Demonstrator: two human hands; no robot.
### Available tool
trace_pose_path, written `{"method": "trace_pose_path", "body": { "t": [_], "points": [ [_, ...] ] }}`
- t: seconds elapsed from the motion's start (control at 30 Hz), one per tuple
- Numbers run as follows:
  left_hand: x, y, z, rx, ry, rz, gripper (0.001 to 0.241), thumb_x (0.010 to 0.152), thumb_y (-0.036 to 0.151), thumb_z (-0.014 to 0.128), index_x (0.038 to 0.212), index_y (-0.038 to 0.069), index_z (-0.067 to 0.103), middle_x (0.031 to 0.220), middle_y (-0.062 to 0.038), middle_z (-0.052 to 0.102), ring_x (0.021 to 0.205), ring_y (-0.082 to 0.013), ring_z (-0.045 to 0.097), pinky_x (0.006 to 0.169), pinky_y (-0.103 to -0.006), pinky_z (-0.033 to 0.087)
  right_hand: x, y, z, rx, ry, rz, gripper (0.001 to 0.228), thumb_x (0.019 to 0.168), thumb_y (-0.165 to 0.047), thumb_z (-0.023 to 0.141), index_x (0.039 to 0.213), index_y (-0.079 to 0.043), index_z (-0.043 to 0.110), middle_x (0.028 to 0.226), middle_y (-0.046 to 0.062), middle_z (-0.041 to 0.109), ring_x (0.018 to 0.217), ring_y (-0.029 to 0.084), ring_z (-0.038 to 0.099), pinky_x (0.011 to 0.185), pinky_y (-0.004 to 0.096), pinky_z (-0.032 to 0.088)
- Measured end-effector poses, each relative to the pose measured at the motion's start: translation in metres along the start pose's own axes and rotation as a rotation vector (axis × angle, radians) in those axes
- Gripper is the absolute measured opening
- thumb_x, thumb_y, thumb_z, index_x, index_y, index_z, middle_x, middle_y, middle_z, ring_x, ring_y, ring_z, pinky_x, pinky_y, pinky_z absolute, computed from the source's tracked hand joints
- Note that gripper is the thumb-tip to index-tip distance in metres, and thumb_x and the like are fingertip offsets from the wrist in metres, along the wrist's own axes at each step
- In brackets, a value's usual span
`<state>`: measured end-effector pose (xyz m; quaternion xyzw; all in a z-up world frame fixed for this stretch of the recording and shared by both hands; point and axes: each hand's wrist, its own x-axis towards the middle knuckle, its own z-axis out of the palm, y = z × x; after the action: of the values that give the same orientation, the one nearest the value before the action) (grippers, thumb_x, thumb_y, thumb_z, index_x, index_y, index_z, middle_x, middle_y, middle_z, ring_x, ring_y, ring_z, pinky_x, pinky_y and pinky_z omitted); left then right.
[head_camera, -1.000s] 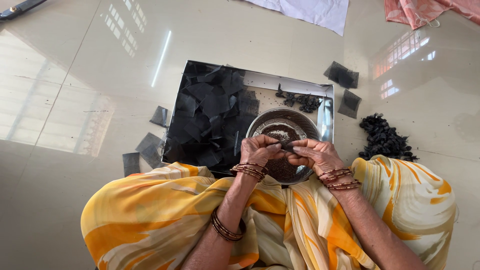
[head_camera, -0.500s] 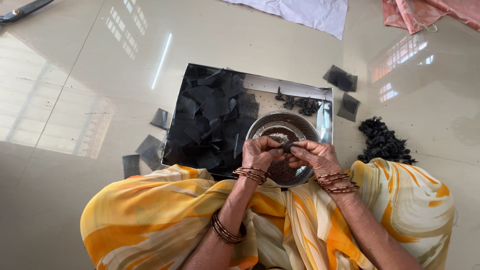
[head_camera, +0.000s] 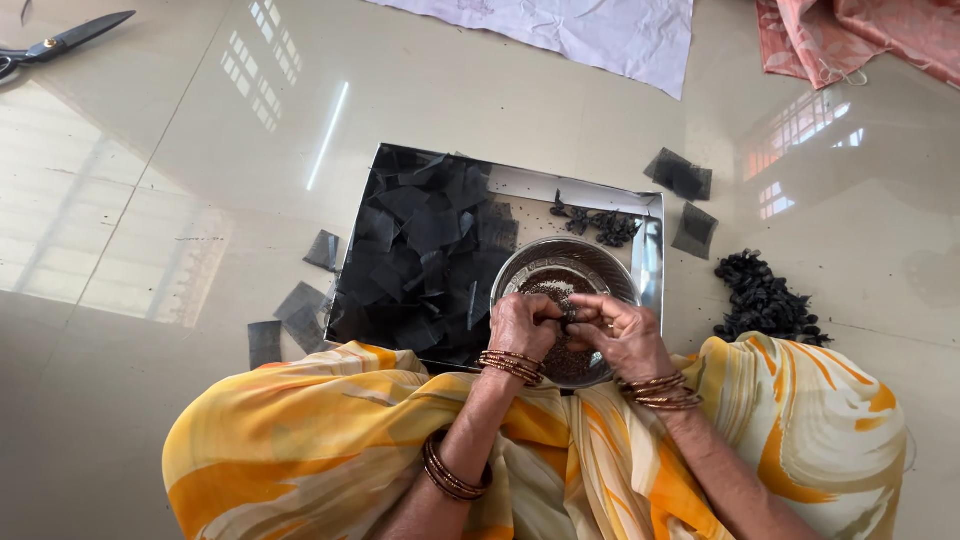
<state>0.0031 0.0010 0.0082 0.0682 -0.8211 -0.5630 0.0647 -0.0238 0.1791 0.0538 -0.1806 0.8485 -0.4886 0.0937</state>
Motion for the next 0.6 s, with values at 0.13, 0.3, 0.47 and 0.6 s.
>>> {"method": "trace_pose_path", "body": {
  "t": [0.13,0.3,0.47,0.6],
  "points": [
    [0.000,0.006,-0.002,-0.037,-0.008,0.071,0.018,0.070,0.002,0.072,0.086,0.005,0.079,0.083,-0.014,0.077,0.080,-0.0282,0.076,0.078,-0.0384,0.061,0.004,0.007,-0.010,0.295,-0.115,0.365,0.034,0.083,-0.008,0.078,0.116,-0.012,0.076,0.101,0.007,0.080,0.078,0.017,0.079,0.069,0.024,0.066],
    [-0.002,0.007,0.000,-0.055,0.010,0.072,0.018,0.068,0.001,0.071,0.084,0.004,0.078,0.083,-0.015,0.076,0.081,-0.0295,0.076,0.080,-0.0392,0.060,0.001,0.031,-0.005,0.372,-0.119,0.302,0.026,0.086,-0.007,0.078,0.112,-0.005,0.080,0.103,0.009,0.078,0.082,0.018,0.078,0.072,0.027,0.068],
    [-0.003,0.010,-0.002,0.109,0.003,0.022,0.017,0.066,0.000,0.071,0.081,0.004,0.077,0.078,-0.019,0.073,0.078,-0.0337,0.074,0.077,-0.0430,0.059,-0.007,0.005,0.005,0.006,-0.093,-0.120,0.025,0.086,-0.003,0.075,0.111,-0.005,0.077,0.099,0.005,0.075,0.085,0.013,0.076,0.074,0.023,0.066],
    [-0.004,0.004,0.004,0.140,-0.008,0.035,0.015,0.065,0.000,0.071,0.079,0.003,0.076,0.076,-0.019,0.072,0.077,-0.0345,0.073,0.074,-0.0445,0.059,-0.008,-0.006,0.003,-0.079,-0.105,-0.188,0.031,0.080,0.000,0.079,0.111,0.000,0.076,0.095,0.006,0.073,0.085,0.014,0.073,0.075,0.025,0.061]
  ]
}}
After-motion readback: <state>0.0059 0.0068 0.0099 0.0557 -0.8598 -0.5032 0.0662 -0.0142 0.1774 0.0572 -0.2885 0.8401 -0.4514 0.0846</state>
